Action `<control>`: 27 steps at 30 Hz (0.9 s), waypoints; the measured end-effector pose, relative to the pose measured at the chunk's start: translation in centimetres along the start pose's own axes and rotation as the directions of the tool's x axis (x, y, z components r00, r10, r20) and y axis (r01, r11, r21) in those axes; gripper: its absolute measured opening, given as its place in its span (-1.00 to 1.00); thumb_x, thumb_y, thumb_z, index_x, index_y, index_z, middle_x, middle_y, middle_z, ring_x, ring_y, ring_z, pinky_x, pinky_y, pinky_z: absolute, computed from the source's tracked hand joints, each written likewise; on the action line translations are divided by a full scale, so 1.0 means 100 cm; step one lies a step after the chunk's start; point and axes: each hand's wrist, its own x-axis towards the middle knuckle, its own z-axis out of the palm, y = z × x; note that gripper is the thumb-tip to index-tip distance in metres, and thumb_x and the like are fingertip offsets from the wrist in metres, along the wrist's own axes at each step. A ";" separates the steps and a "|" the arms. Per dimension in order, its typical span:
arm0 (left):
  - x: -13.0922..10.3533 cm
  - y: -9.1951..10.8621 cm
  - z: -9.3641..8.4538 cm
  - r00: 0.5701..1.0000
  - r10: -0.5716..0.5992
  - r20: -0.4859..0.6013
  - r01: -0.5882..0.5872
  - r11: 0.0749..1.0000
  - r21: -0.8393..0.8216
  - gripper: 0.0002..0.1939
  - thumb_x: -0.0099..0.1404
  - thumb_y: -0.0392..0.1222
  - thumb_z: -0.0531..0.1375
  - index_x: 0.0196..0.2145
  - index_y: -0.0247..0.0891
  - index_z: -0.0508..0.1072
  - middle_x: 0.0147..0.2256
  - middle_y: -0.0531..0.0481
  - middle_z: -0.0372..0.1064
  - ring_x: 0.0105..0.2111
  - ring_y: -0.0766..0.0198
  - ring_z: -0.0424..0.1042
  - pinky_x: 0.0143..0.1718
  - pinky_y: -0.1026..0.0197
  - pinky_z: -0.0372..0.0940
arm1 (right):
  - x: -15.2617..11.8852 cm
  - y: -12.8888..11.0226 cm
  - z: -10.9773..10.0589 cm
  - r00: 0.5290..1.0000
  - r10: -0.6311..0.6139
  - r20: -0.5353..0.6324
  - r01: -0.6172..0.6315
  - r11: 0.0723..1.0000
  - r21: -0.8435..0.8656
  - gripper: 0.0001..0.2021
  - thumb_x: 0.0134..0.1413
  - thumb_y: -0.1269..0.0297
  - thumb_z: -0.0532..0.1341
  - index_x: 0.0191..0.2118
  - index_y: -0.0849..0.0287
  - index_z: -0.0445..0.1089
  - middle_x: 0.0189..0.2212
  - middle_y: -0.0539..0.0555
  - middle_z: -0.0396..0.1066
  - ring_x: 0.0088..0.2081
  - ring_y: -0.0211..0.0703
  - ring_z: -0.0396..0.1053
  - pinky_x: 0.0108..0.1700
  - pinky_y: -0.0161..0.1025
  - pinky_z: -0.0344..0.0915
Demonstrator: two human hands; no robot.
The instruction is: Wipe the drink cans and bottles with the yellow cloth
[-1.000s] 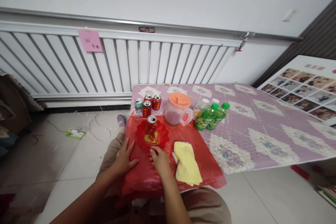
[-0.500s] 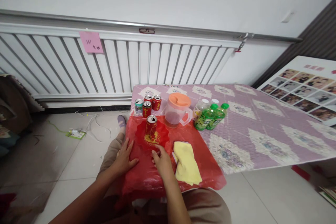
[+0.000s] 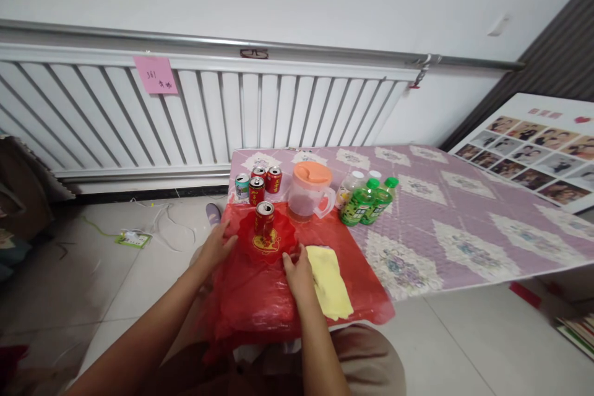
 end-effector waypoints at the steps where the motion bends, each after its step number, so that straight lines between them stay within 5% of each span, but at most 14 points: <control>1: 0.008 0.003 0.002 1.000 -0.014 0.012 0.014 1.000 -0.012 -0.40 0.27 -0.13 0.16 0.23 -0.35 0.22 0.13 -0.27 0.34 0.14 0.00 0.34 0.19 -0.04 0.24 | 0.002 -0.001 0.000 1.000 0.013 0.015 -0.013 0.999 0.034 -0.45 0.12 0.12 0.14 0.21 0.23 0.19 -0.30 0.13 0.52 -0.38 -0.06 0.49 -0.40 -0.19 0.39; 12: 0.032 0.018 0.013 0.985 -0.023 0.169 0.026 1.000 -0.016 -0.52 0.19 -0.33 0.16 0.10 -0.37 0.37 -0.03 -0.25 0.49 -0.02 0.02 0.47 0.07 0.01 0.33 | 0.012 -0.005 0.012 0.987 0.131 0.097 -0.156 0.934 0.321 -0.68 0.12 0.27 0.16 0.01 0.15 0.27 -0.41 -0.01 0.44 -0.55 -0.24 0.40 -0.54 -0.32 0.34; 27: 0.041 0.008 0.013 0.986 -0.103 0.127 0.106 0.994 -0.016 -0.32 0.08 -0.43 0.13 0.21 -0.43 0.27 0.01 -0.30 0.47 0.03 0.00 0.46 0.09 -0.01 0.32 | 0.011 -0.018 0.019 0.989 0.134 0.057 -0.144 0.855 0.498 -0.68 0.04 0.35 0.19 -0.04 0.13 0.30 -0.38 -0.05 0.39 -0.52 -0.27 0.44 -0.50 -0.33 0.38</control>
